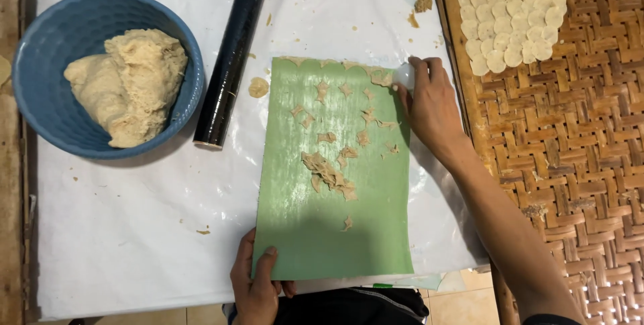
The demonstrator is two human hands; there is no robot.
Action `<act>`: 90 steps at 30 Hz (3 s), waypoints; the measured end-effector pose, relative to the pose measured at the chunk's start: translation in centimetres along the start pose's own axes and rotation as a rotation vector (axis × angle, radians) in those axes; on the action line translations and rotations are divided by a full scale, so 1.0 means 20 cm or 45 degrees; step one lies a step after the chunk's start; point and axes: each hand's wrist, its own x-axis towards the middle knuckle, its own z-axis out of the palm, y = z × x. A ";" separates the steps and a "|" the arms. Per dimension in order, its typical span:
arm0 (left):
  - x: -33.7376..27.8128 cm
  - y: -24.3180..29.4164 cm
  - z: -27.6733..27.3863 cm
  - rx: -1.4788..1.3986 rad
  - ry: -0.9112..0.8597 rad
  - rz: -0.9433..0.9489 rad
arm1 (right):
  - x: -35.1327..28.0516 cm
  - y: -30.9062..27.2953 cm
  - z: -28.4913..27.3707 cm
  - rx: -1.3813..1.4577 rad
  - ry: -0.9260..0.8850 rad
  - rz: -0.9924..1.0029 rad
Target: Flattening and shaping dough on a leaf using a circular cutter and a rolling pin.
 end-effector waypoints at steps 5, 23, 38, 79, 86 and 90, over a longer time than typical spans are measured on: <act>0.00 -0.02 -0.01 -0.012 0.017 -0.025 | 0.07 -0.10 -0.01 0.254 -0.242 -0.063; -0.03 -0.02 -0.02 0.103 0.037 0.000 | 0.13 -0.16 -0.12 0.261 -0.213 -0.201; -0.07 0.07 0.01 0.263 0.082 -0.083 | 0.21 -0.23 0.03 0.178 -0.161 -0.242; -0.08 0.09 0.03 0.322 -0.012 0.009 | 0.27 -0.38 0.05 0.350 -0.525 -0.522; -0.07 0.11 0.04 0.324 0.032 -0.029 | 0.19 -0.17 -0.06 0.206 -0.251 -0.316; -0.06 0.12 0.05 0.357 0.039 -0.043 | 0.11 -0.27 0.02 0.231 -0.421 -0.471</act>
